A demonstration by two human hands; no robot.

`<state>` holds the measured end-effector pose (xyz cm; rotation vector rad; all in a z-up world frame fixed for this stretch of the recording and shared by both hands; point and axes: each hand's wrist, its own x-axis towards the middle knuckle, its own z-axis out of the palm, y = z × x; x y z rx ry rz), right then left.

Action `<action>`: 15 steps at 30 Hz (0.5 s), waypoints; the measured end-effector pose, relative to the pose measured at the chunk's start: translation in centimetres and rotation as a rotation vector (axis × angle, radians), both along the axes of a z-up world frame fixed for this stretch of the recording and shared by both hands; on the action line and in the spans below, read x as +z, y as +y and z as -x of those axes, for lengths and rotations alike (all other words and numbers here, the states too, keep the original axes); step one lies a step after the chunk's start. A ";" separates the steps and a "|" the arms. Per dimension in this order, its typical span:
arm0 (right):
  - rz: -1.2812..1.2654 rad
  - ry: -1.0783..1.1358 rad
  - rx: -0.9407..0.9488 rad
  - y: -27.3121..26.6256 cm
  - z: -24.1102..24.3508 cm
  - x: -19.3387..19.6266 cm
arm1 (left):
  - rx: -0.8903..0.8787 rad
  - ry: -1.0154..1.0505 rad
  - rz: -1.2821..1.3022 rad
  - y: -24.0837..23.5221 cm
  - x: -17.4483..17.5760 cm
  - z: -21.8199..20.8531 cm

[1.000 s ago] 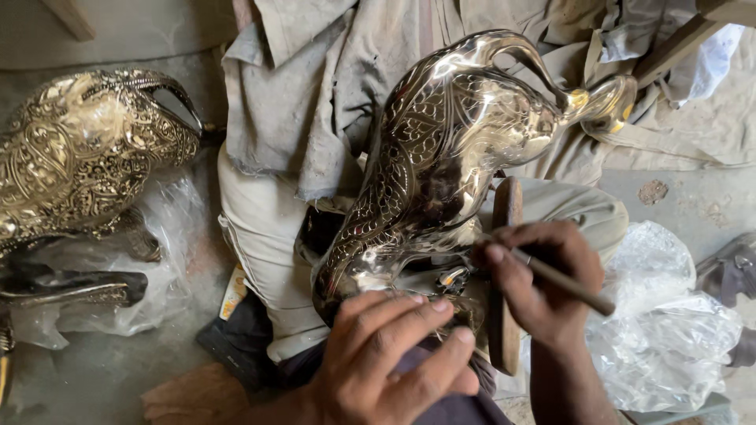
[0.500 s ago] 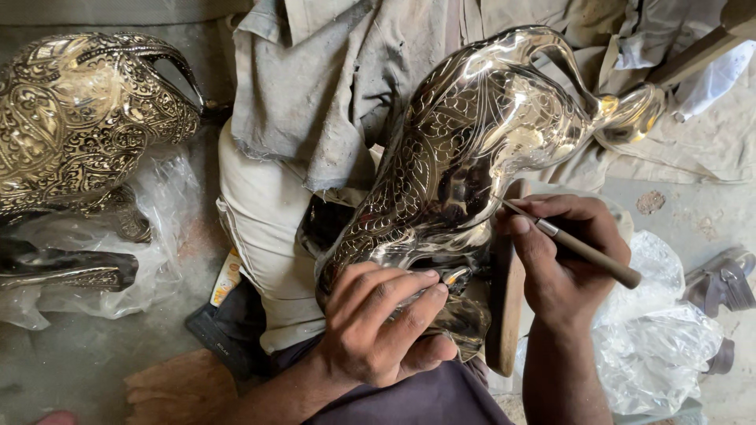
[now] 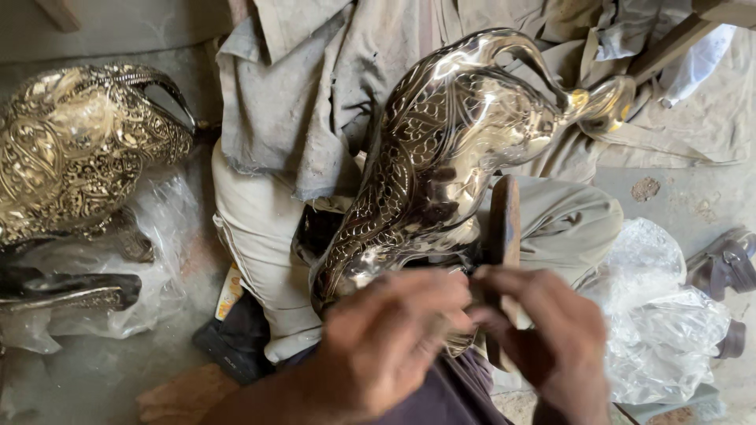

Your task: The person uses a chisel and hammer to engrave intricate floral patterns onto a silver-colored metal peacock figurine. They repeatedly position the chisel and strike it with the hammer to create detailed designs on the figurine's body.

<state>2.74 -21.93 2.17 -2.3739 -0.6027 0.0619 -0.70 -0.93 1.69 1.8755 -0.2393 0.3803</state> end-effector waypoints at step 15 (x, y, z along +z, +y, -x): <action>0.470 0.392 -0.428 -7.1 5.8 -14.3 | 0.079 0.246 0.526 2.3 -3.1 -6.9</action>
